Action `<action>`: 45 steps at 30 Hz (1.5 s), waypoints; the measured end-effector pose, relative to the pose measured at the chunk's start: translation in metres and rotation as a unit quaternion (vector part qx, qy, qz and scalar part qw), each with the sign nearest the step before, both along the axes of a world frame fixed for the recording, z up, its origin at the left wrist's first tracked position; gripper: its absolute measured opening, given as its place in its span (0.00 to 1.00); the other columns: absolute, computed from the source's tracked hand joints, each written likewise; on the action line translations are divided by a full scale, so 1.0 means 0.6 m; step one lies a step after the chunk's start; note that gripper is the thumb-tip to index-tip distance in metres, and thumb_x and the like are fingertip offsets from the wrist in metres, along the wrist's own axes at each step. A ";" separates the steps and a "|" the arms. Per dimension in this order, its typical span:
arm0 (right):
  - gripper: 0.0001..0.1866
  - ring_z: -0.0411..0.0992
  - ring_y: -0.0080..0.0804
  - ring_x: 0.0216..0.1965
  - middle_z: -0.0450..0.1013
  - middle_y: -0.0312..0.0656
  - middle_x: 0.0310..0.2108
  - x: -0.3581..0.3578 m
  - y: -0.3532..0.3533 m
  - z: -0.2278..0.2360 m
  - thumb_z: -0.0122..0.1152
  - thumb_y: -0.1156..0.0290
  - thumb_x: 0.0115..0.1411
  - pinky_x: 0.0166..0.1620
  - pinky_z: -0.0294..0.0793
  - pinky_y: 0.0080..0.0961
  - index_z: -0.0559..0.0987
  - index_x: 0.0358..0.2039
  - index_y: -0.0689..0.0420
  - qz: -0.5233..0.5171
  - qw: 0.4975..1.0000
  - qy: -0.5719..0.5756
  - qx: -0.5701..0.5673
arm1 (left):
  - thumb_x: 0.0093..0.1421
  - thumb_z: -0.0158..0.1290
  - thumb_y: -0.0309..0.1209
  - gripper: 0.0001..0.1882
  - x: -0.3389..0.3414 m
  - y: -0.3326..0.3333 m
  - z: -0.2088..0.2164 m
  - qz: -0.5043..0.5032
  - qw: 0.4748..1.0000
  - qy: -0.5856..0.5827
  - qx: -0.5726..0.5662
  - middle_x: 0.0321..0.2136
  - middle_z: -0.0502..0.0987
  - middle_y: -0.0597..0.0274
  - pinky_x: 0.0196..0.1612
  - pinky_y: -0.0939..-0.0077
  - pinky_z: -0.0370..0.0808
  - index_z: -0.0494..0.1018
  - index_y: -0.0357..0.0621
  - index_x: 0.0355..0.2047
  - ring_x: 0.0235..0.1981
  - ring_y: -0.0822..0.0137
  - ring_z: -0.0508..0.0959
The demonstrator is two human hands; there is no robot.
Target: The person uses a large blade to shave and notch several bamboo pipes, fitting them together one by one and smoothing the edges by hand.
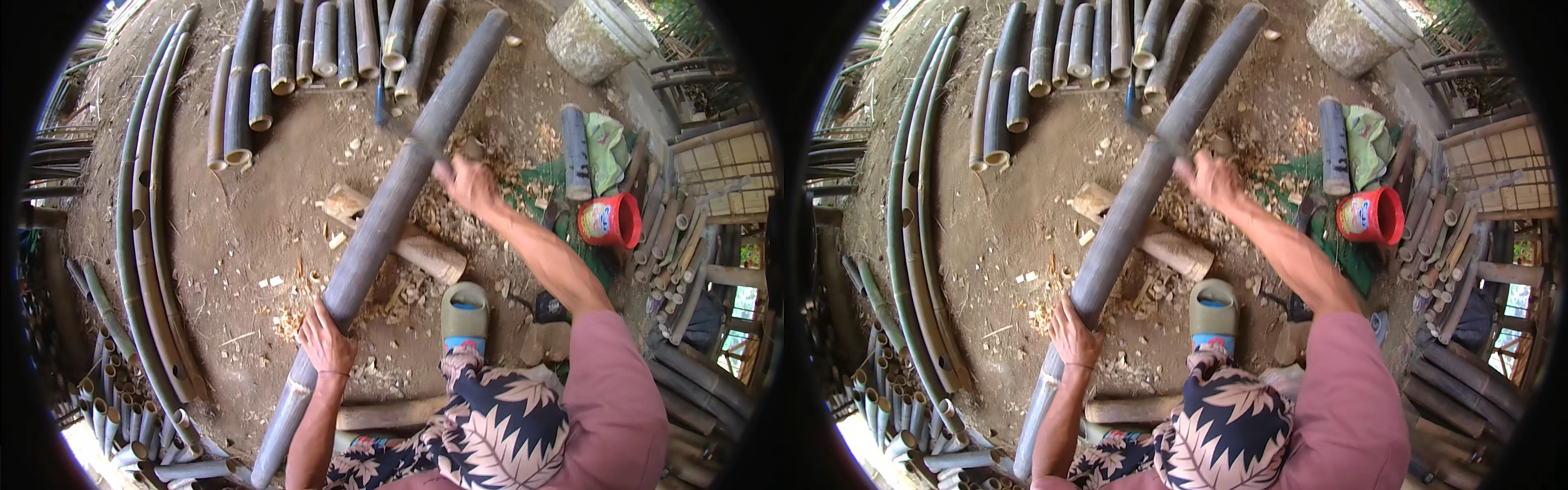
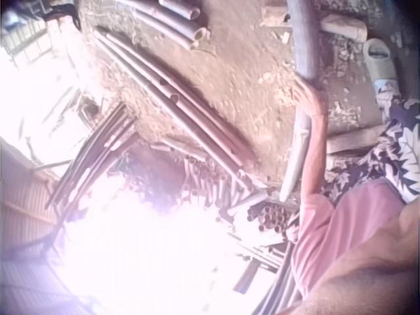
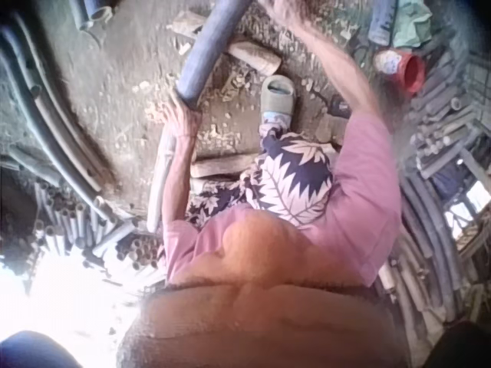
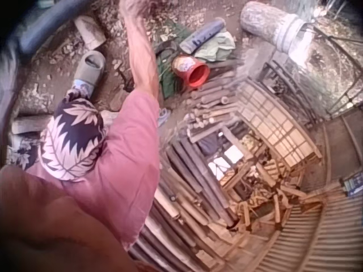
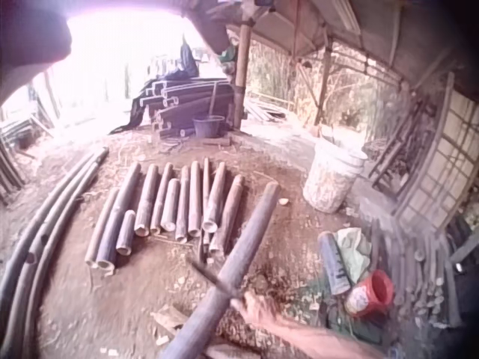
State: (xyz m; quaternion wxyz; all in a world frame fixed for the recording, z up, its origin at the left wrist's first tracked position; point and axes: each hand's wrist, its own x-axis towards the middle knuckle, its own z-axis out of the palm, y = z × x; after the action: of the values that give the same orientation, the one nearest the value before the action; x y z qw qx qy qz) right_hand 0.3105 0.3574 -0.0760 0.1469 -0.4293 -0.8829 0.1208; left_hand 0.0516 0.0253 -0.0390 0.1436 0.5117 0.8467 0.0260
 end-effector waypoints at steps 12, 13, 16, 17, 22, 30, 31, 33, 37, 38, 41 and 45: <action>0.38 0.52 0.18 0.08 0.57 0.28 0.10 0.006 0.023 0.018 0.26 0.29 0.66 0.08 0.52 0.25 0.67 0.21 0.50 -0.009 0.999 -0.042 0.016 | 0.38 0.65 0.42 0.48 -0.056 0.034 0.024 0.018 0.982 -0.172 -0.074 0.43 0.78 0.42 0.49 0.54 0.78 0.63 0.44 0.61 0.41 0.44 0.81; 0.38 0.51 0.18 0.08 0.57 0.28 0.09 0.017 0.036 0.017 0.26 0.29 0.66 0.08 0.52 0.25 0.66 0.20 0.50 -0.151 0.987 -0.002 -0.063 | 0.38 0.65 0.42 0.48 -0.055 0.046 0.025 0.014 0.978 -0.184 -0.098 0.44 0.78 0.41 0.49 0.54 0.78 0.62 0.43 0.62 0.42 0.44 0.81; 0.37 0.51 0.17 0.08 0.57 0.27 0.10 0.008 0.023 0.023 0.28 0.30 0.67 0.08 0.51 0.25 0.66 0.20 0.51 0.038 0.999 0.014 0.015 | 0.38 0.65 0.43 0.50 -0.074 0.050 0.026 0.018 0.971 -0.211 -0.112 0.43 0.79 0.39 0.50 0.55 0.77 0.61 0.42 0.63 0.43 0.44 0.81; 0.37 0.51 0.17 0.09 0.57 0.27 0.10 0.017 0.004 0.021 0.29 0.31 0.67 0.08 0.51 0.25 0.66 0.20 0.51 0.158 0.986 -0.014 0.045 | 0.37 0.65 0.43 0.50 -0.080 0.045 0.025 0.018 0.965 -0.232 -0.119 0.43 0.79 0.39 0.50 0.55 0.77 0.61 0.42 0.63 0.43 0.45 0.81; 0.36 0.53 0.17 0.08 0.56 0.27 0.09 0.009 0.032 0.013 0.32 0.31 0.67 0.08 0.53 0.25 0.69 0.24 0.53 -0.196 0.979 0.028 -0.049 | 0.35 0.69 0.46 0.52 -0.110 0.048 -0.007 -0.030 0.934 -0.338 -0.113 0.42 0.80 0.39 0.51 0.57 0.77 0.63 0.39 0.61 0.44 0.47 0.81; 0.38 0.53 0.18 0.09 0.59 0.29 0.11 0.000 0.013 0.012 0.31 0.29 0.66 0.10 0.53 0.24 0.69 0.23 0.53 -0.089 0.994 0.038 -0.056 | 0.47 0.68 0.37 0.52 0.014 0.025 -0.007 -0.014 0.997 0.052 0.050 0.53 0.69 0.44 0.61 0.52 0.70 0.51 0.41 0.68 0.56 0.48 0.71; 0.38 0.53 0.18 0.10 0.59 0.30 0.11 -0.007 -0.007 0.018 0.30 0.29 0.66 0.10 0.53 0.24 0.69 0.24 0.53 0.003 1.000 -0.007 -0.030 | 0.47 0.68 0.37 0.51 0.003 0.026 -0.015 -0.004 0.997 0.051 0.054 0.51 0.70 0.44 0.59 0.52 0.71 0.52 0.41 0.67 0.54 0.48 0.72; 0.39 0.52 0.17 0.10 0.59 0.29 0.12 -0.003 -0.020 0.008 0.27 0.28 0.65 0.10 0.52 0.22 0.69 0.23 0.52 0.185 0.969 0.007 0.163 | 0.46 0.67 0.37 0.49 0.002 0.020 -0.008 0.000 0.998 0.031 0.046 0.49 0.72 0.45 0.56 0.52 0.74 0.54 0.40 0.66 0.51 0.48 0.75; 0.38 0.52 0.17 0.09 0.60 0.29 0.11 0.024 0.019 0.012 0.31 0.29 0.66 0.09 0.53 0.23 0.67 0.22 0.52 -0.142 0.988 0.030 -0.047 | 0.42 0.69 0.39 0.52 -0.017 0.060 0.028 -0.002 0.991 -0.108 -0.073 0.47 0.73 0.45 0.50 0.52 0.78 0.56 0.41 0.65 0.46 0.48 0.78; 0.37 0.52 0.17 0.09 0.59 0.29 0.11 0.012 0.002 0.008 0.31 0.30 0.67 0.09 0.53 0.23 0.67 0.22 0.52 -0.057 0.998 -0.004 -0.028 | 0.41 0.68 0.39 0.51 -0.028 0.049 0.029 -0.002 0.990 -0.111 -0.085 0.47 0.74 0.46 0.49 0.53 0.79 0.56 0.43 0.65 0.45 0.48 0.78; 0.34 0.52 0.17 0.09 0.57 0.27 0.10 -0.006 -0.008 0.025 0.33 0.33 0.69 0.09 0.54 0.23 0.67 0.22 0.51 0.193 0.971 -0.041 0.132 | 0.39 0.68 0.38 0.50 -0.047 0.048 0.030 -0.004 0.990 -0.129 -0.062 0.46 0.75 0.46 0.48 0.55 0.80 0.58 0.47 0.63 0.43 0.47 0.80; 0.36 0.54 0.18 0.09 0.61 0.30 0.10 0.007 0.049 0.035 0.36 0.31 0.66 0.10 0.56 0.27 0.69 0.21 0.51 -0.215 0.972 0.027 -0.087 | 0.39 0.66 0.40 0.49 -0.054 0.074 0.039 -0.010 0.978 -0.176 -0.108 0.43 0.78 0.44 0.49 0.53 0.78 0.60 0.46 0.63 0.43 0.45 0.80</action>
State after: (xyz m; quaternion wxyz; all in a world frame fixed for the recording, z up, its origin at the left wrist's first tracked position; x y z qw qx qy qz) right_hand 0.3147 0.3869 -0.0551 0.1551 -0.6167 -0.7518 0.1745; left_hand 0.0190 0.0700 -0.0153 0.3448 0.4887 0.8011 0.0226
